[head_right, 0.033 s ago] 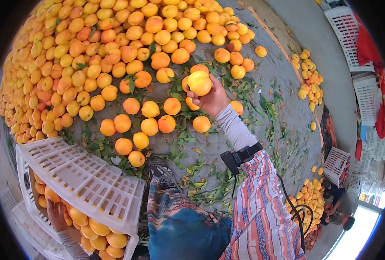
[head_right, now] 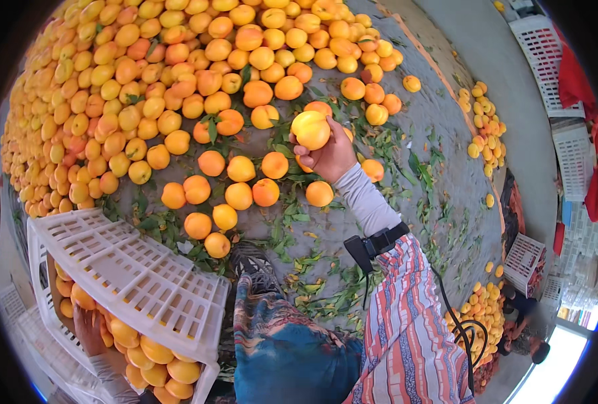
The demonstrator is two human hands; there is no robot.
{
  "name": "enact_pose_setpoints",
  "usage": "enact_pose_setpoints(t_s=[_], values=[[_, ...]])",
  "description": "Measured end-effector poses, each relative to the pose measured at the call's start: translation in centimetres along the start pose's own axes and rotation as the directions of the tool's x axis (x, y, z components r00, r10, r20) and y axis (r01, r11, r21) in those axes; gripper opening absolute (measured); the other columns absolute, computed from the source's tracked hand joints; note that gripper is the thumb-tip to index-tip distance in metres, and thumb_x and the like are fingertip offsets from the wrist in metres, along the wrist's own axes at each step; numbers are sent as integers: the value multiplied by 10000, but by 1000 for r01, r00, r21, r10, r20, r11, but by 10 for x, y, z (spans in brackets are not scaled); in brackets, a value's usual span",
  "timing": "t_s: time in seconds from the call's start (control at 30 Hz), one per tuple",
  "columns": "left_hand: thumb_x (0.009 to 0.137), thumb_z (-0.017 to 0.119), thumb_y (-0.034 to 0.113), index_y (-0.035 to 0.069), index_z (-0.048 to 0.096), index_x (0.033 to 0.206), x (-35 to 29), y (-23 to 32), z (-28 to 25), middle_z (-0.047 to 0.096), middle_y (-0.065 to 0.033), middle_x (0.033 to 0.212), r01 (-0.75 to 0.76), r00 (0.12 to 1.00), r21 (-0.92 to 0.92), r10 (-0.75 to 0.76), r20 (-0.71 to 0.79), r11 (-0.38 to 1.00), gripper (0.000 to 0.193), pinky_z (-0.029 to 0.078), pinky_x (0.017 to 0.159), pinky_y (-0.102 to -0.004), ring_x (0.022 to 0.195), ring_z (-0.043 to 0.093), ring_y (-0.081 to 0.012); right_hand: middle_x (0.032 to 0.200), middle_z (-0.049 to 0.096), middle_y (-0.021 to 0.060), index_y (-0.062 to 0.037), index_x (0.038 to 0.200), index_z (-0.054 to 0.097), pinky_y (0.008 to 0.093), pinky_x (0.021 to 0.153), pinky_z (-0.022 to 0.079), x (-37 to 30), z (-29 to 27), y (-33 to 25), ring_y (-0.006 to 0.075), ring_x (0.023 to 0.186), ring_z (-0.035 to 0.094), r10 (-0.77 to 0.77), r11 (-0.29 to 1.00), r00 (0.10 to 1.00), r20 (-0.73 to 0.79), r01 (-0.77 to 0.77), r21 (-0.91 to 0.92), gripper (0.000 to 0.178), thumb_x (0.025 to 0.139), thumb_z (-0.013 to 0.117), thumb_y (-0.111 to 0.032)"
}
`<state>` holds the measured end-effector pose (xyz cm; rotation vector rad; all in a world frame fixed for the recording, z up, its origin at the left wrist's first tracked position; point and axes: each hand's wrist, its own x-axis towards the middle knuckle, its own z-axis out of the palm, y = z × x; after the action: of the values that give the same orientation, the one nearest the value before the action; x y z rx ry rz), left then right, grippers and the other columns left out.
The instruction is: Sorting and packing peaches from a large pile into a plastic crate.
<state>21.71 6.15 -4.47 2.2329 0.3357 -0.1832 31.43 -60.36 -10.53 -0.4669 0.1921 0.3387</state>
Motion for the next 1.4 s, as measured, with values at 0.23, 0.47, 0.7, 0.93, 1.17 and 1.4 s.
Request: enact_pose_setpoints(t_s=[0.23, 0.47, 0.7, 0.93, 1.17, 1.4], values=[[951, 442, 321, 60, 371, 1352, -6, 9, 12, 445, -85, 1303, 193, 967, -586, -255, -24, 787, 484, 436, 908, -322, 1191, 457, -196, 1012, 599, 123, -28, 1206, 450, 303, 654, 538, 59, 2, 61, 234, 839, 630, -66, 612, 943, -327, -221, -760, 575, 837, 583, -448], [956, 427, 315, 46, 359, 1356, -5, 20, 16, 434, -108, 1312, 171, 977, -596, -213, 1, 784, 487, 435, 908, -316, 1193, 455, -222, 1199, 515, 225, 6, 1254, 421, 382, 921, 430, 108, 3, 83, 321, 1077, 538, -238, -375, 964, -114, -200, -905, 722, 746, 662, -447], [957, 432, 282, 11, 367, 1340, -9, 19, 13, 421, -125, 1317, 161, 976, -610, -218, -20, 776, 474, 418, 947, -330, 1207, 446, -241, 1179, 513, 205, 25, 1224, 426, 412, 881, 440, 149, -12, 39, 341, 1033, 532, -463, -528, 878, -117, -380, -760, 658, 778, 637, -410], [948, 440, 266, 13, 359, 1345, -7, 19, 16, 414, -116, 1331, 107, 991, -383, -131, -36, 918, 477, 403, 967, -333, 1205, 449, -230, 1170, 507, 208, -4, 1279, 375, 405, 907, 430, 190, -22, 34, 367, 1042, 504, -582, -696, 810, -73, -543, -471, 779, 703, 697, -418], [952, 417, 342, 34, 341, 1365, -7, 26, 20, 410, -94, 1345, 180, 968, -648, -250, -17, 740, 521, 392, 985, -322, 1229, 420, -211, 1167, 535, 175, -34, 1273, 412, 389, 803, 486, 162, -11, 24, 306, 1012, 556, -455, -131, 873, -173, -259, -957, 739, 739, 636, -492], [957, 412, 325, -4, 397, 1321, -15, 19, 14, 456, -111, 1304, 153, 965, -691, -258, -50, 706, 492, 408, 954, -324, 1164, 476, -212, 1213, 515, 203, -37, 1287, 405, 345, 723, 531, 139, 63, 78, 285, 998, 589, 107, 989, 994, 16, -105, -101, 613, 897, 425, -510]])
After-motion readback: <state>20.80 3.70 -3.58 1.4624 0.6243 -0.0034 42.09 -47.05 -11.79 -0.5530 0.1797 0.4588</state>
